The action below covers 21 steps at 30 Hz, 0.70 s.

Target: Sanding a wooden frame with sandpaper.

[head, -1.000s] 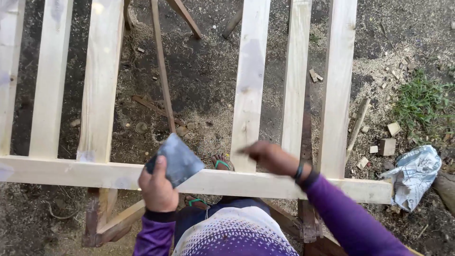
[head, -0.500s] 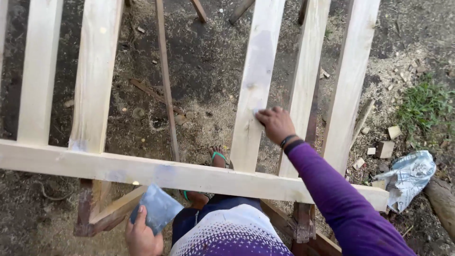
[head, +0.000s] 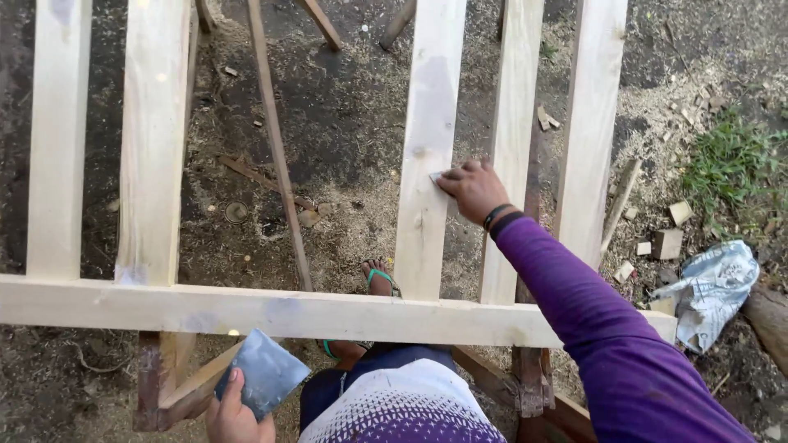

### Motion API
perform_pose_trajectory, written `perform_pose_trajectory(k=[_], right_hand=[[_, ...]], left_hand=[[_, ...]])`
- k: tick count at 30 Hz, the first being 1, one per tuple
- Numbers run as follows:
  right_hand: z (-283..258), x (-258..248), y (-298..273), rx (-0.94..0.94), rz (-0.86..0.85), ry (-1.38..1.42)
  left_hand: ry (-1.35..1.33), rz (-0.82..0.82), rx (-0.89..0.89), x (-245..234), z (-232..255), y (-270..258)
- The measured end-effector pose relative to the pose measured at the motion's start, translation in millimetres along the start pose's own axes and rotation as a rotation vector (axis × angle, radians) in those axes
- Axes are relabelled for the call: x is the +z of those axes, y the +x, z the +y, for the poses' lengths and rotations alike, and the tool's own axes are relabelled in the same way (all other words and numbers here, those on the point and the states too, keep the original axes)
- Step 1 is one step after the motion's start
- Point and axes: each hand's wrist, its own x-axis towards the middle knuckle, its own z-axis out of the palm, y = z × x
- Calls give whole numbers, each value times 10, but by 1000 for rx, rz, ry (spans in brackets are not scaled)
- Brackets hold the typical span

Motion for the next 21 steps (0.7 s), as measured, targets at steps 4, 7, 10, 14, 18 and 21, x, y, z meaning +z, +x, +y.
perform_pose_trajectory(k=[4,7,10,14,18,21], right_hand=[[-197,127,-357,-4,-34,-52],[-145,100,-417,-73,-100,-204],[-10,37,-206,-102,-109,-68],[188,3,156,116,-182,66],[167,434,213,65,106,105],[-332,246,-140,101,-142,119]], left_hand=[[-19,-18,-14,-80,-80,55],[-55,-55,-57,-9,-122,151],[-74,-41,-75,13,-70,125],[-91,-59,-88,10,-44,44],[-125,-108,-81,-38,-165,75],[-120,-170,-115,-249,-335,175]])
